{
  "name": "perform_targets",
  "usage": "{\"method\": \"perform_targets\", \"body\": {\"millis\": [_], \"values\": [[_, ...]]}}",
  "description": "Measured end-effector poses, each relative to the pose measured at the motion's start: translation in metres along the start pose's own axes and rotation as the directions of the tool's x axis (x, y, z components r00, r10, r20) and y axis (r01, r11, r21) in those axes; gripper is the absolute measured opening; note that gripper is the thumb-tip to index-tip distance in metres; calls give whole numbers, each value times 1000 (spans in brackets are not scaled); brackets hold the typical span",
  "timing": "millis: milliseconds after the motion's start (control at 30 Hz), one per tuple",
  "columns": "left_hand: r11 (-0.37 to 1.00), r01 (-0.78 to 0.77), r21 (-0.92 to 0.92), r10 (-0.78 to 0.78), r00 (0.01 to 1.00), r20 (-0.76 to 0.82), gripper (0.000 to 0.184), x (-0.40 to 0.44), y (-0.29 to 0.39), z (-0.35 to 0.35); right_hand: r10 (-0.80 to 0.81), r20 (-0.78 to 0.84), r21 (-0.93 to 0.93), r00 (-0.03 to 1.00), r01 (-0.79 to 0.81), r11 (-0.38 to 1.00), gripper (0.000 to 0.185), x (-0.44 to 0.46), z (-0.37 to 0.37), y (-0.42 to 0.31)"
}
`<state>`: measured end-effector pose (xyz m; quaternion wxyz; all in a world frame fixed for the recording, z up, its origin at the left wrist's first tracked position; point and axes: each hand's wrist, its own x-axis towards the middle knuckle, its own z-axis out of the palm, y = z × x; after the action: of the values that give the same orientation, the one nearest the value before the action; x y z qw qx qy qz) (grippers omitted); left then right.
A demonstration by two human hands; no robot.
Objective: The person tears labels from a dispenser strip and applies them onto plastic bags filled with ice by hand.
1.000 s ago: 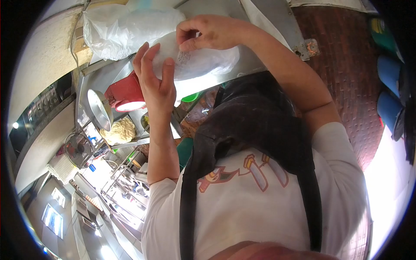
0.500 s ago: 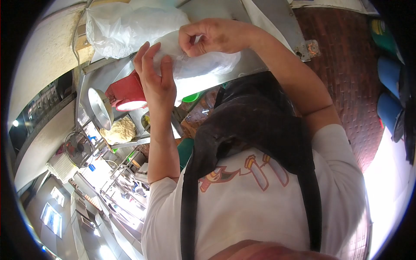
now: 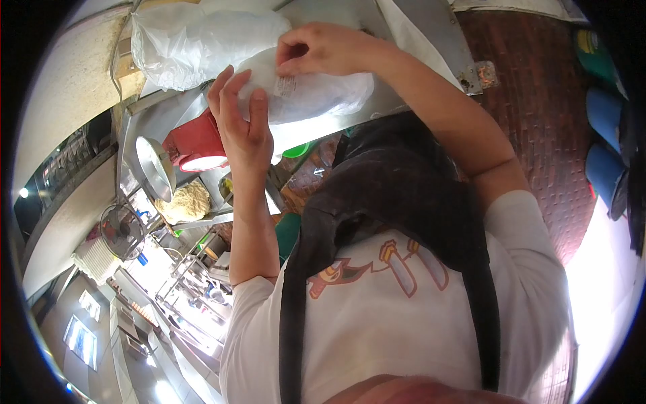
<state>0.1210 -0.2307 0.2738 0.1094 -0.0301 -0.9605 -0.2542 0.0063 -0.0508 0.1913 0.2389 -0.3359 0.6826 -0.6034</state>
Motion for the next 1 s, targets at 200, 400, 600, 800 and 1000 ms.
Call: {"method": "perform_targets", "body": {"millis": [200,400,600,800,1000], "values": [[1000,22,-11,-23,1000,-9,27,-2,1,-1,96,-267,-16,959,-104,994,44,-1,8,3],[1000,6,-17,-7,1000,-11,26,-4,-2,3,-52,-471,74,881,98,992,58,-7,69,25],[1000,1,-2,-1,1000,-25,26,-4,-6,4,112,-551,273,827,52,961,53,-13,65,34],[1000,2,22,-2,1000,-9,27,-5,5,5,-393,-593,-289,703,270,918,41,-3,89,28],[1000,2,-2,-2,1000,-29,27,-7,3,5,215,-498,312,840,-58,948,50,-18,76,69]]}}
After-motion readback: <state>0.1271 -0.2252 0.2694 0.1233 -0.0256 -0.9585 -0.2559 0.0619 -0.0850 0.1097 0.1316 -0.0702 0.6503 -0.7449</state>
